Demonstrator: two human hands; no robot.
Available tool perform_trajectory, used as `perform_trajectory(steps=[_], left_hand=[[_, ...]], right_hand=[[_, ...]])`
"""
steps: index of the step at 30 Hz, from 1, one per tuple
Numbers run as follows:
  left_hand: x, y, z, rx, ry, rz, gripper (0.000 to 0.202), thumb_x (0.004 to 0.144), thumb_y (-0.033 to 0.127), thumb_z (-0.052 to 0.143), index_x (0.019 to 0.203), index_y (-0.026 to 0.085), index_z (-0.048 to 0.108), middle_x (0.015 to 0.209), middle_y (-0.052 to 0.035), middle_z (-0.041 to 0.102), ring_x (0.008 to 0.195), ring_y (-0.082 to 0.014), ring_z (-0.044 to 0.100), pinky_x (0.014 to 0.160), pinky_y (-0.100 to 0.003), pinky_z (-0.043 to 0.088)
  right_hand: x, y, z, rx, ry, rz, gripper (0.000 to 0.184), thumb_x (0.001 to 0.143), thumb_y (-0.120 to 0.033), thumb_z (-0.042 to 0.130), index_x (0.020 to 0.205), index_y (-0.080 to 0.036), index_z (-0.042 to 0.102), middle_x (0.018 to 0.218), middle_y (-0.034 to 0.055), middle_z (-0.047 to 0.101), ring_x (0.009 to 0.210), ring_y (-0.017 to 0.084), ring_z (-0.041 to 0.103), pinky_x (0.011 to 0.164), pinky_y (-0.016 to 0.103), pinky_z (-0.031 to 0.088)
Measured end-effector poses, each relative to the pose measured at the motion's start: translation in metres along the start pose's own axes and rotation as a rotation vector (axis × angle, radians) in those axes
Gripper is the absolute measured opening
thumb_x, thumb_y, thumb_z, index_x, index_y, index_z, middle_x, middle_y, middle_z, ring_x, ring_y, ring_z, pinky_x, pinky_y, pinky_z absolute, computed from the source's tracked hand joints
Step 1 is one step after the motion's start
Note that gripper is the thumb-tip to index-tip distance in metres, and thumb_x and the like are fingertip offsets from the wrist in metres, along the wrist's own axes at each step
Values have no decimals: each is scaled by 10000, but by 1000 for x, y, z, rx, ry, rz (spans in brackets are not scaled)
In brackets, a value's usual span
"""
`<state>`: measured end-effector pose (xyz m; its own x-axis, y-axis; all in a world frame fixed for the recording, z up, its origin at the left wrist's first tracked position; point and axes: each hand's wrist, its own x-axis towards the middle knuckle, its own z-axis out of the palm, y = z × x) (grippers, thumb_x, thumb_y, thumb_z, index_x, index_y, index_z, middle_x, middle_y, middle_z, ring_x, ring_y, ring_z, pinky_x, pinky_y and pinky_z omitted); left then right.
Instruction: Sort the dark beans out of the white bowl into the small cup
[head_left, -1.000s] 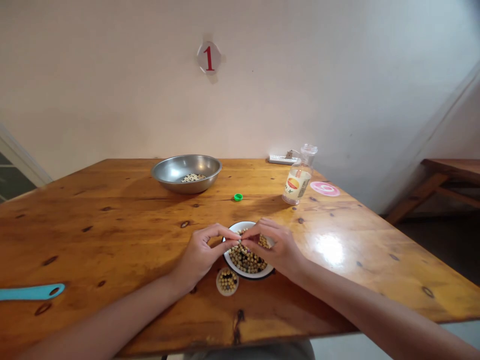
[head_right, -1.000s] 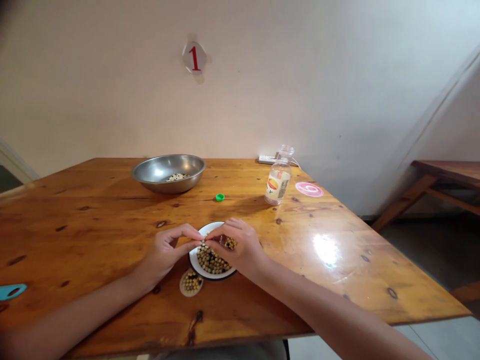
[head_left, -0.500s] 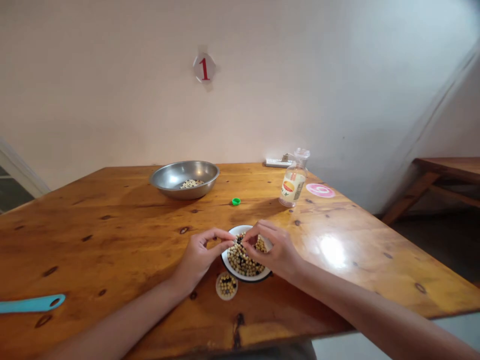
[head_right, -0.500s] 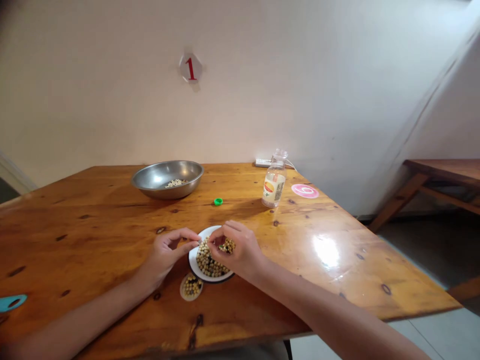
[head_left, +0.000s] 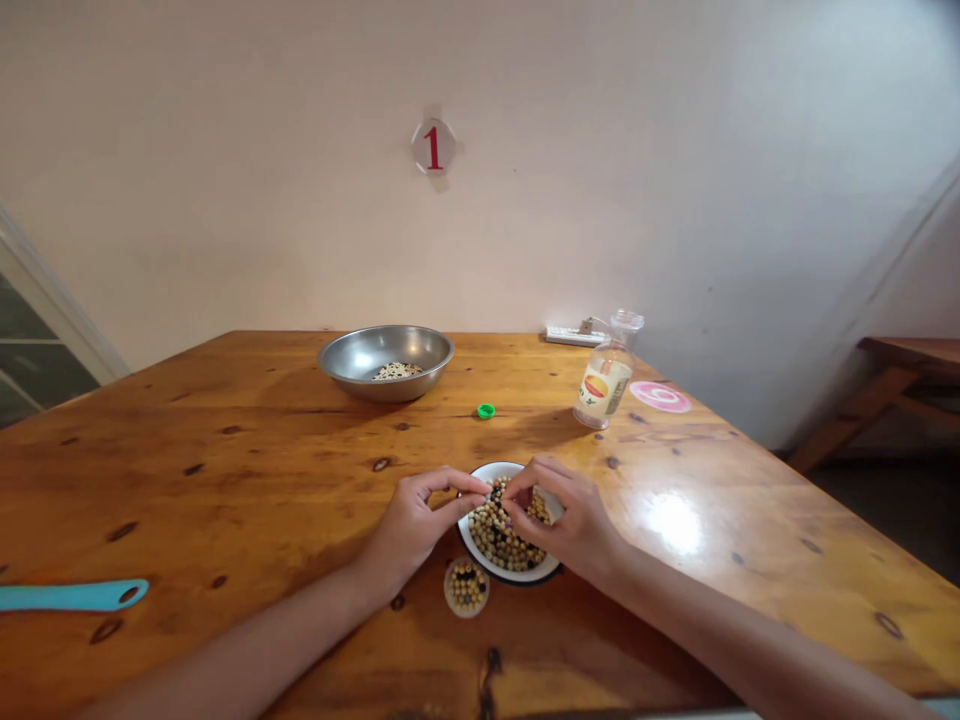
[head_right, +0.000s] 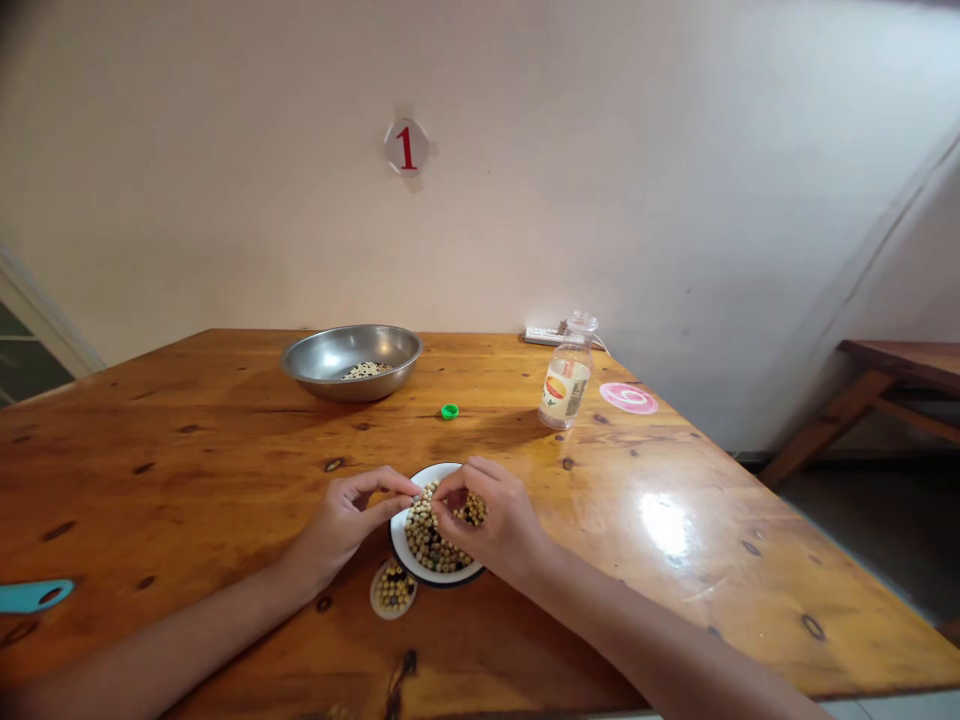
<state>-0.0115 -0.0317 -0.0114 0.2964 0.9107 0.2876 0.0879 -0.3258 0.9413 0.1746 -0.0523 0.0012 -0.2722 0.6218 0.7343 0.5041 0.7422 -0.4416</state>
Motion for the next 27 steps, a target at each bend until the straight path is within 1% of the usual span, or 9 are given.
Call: perform_trajectory(steps=[7,11,15,21,27], left_hand=[[3,-5,0,-31,9,-5,104,724,269,701,793,202,740,823,-6,737,821,-162,638,804,-230,448],[3,-5,0,-49,2,-21,105,718,271,703,782,196,740,810,-9,738,808,-162,639,791,-229,451],[3,-4,1,-58,20,-39,101,704,272,710,758,191,736,796,-10,738,796,-165,640,784,-232,453],[3,-3,0,-68,24,-29,98,693,263,712,753,190,736,789,-8,738,793,-165,643,782,-234,453],[3,-5,0,-57,9,-27,103,703,268,705,767,193,737,805,-6,739,806,-166,643,795,-236,448]], right_hand=[[0,-1,0,2,10,-6,90,745,-108,590,692,-180,597,610,3,595,541,105,564,530,194,470],[-1,-1,0,6,8,2,86,749,-111,584,700,-180,599,609,1,590,545,105,565,534,193,470],[-1,0,0,8,16,12,73,753,-126,583,705,-179,597,611,4,589,545,107,562,535,196,467],[-2,2,1,6,-9,36,72,754,-139,585,695,-180,594,618,5,595,556,109,567,547,199,463],[-3,4,3,15,18,10,81,755,-139,585,684,-177,587,611,6,593,549,107,565,541,197,457]])
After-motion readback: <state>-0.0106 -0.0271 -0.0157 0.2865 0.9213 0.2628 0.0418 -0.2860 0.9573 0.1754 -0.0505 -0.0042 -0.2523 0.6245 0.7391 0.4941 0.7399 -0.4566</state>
